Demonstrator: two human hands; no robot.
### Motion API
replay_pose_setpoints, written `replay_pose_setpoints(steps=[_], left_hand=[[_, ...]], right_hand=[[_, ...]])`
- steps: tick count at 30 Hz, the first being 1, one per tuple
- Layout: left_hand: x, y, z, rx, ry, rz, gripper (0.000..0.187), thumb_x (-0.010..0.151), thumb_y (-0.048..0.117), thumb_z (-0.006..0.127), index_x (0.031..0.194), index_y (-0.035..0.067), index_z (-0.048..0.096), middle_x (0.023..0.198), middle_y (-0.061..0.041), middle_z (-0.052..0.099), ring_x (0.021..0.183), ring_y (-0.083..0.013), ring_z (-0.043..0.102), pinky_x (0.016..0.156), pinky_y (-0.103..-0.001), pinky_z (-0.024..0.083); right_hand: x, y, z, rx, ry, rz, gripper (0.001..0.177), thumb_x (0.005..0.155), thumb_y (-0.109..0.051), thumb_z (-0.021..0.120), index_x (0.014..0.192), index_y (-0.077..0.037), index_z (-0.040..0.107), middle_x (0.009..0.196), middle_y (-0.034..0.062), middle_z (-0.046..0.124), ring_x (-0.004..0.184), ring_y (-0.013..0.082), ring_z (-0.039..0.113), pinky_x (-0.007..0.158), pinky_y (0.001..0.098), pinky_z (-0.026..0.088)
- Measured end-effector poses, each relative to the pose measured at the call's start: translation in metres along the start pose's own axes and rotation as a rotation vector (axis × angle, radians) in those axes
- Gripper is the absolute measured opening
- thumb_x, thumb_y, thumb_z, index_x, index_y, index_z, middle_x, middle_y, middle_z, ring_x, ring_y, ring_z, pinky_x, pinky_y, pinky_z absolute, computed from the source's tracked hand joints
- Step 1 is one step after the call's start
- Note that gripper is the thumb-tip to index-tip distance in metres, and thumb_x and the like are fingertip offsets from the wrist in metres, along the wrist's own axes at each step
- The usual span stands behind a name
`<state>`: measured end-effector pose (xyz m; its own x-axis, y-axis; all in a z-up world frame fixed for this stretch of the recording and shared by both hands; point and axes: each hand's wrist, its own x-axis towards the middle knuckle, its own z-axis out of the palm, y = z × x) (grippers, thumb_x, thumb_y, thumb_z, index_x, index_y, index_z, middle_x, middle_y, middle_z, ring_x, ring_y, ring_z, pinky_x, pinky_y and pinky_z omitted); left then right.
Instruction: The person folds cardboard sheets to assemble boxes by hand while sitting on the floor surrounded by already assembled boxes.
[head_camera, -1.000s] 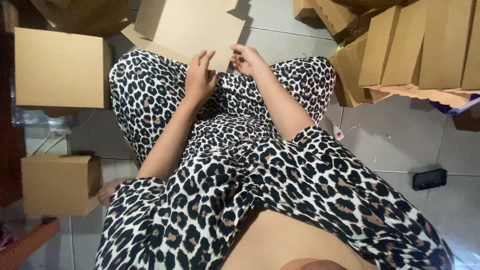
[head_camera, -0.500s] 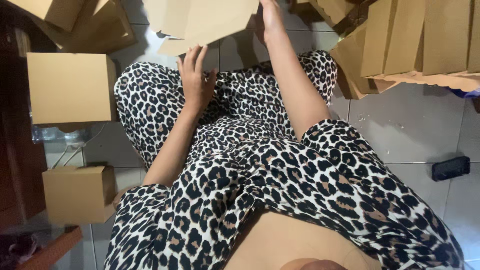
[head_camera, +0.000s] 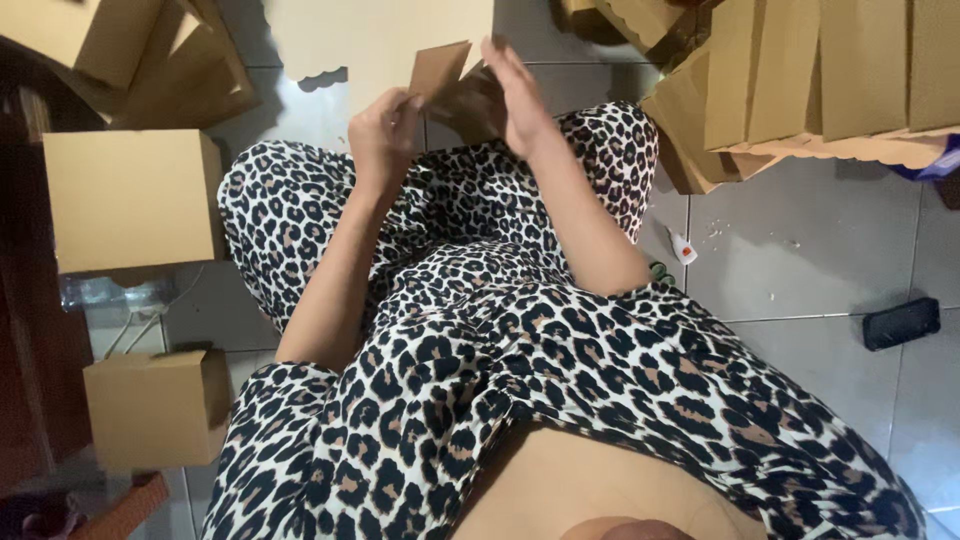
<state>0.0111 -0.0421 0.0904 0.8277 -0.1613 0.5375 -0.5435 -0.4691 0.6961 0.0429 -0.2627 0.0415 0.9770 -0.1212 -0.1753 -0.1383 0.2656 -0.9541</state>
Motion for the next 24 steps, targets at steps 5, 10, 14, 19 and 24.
replay_pose_setpoints(steps=[5,10,14,19,24], left_hand=[[-0.008,0.013,0.013,-0.152,-0.042,-0.038,0.01,0.094,0.011,0.079,0.097,0.002,0.075,0.083,-0.01,0.077,0.074,-0.014,0.075,0.066,-0.026,0.056],[-0.021,0.006,0.032,-0.594,-0.156,-0.381,0.02,0.09,0.011,0.084,0.082,0.001,0.069,0.076,-0.001,0.069,0.068,-0.0046,0.059,0.06,-0.02,0.047],[-0.027,-0.002,0.033,-0.708,-0.243,-0.409,0.02,0.09,0.012,0.085,0.081,0.003,0.068,0.076,0.0,0.069,0.068,-0.005,0.059,0.062,-0.019,0.047],[-0.028,0.002,0.027,-0.75,-0.308,-0.51,0.021,0.09,0.015,0.085,0.084,0.004,0.068,0.08,-0.002,0.068,0.072,-0.007,0.059,0.067,-0.022,0.047],[-0.024,0.019,0.02,-0.805,-0.311,-0.441,0.021,0.09,0.015,0.082,0.101,0.001,0.071,0.095,-0.003,0.075,0.087,-0.0099,0.068,0.081,-0.025,0.055]], right_hand=[[-0.045,-0.015,0.008,-0.017,-0.186,0.013,0.131,0.07,-0.082,0.071,0.163,-0.005,0.02,0.165,0.0296,0.034,0.155,0.0426,0.029,0.123,0.0587,0.025],[-0.063,-0.02,0.015,0.002,-0.025,-0.062,0.137,0.073,-0.07,0.076,0.16,-0.026,-0.021,0.167,0.0239,-0.001,0.155,0.0453,0.004,0.117,0.0678,0.016],[-0.072,-0.022,0.013,0.065,-0.057,-0.131,0.131,0.075,-0.064,0.081,0.161,-0.024,-0.009,0.167,0.0239,0.009,0.157,0.0442,0.01,0.12,0.0644,0.023],[-0.075,-0.022,0.004,0.011,-0.118,-0.16,0.125,0.079,-0.059,0.079,0.163,-0.023,-0.005,0.166,0.0259,0.015,0.156,0.0428,0.014,0.122,0.0622,0.025],[-0.077,-0.03,-0.006,0.035,-0.198,-0.219,0.12,0.081,-0.056,0.08,0.166,-0.021,0.002,0.166,0.0251,0.024,0.157,0.0414,0.022,0.124,0.0579,0.028]])
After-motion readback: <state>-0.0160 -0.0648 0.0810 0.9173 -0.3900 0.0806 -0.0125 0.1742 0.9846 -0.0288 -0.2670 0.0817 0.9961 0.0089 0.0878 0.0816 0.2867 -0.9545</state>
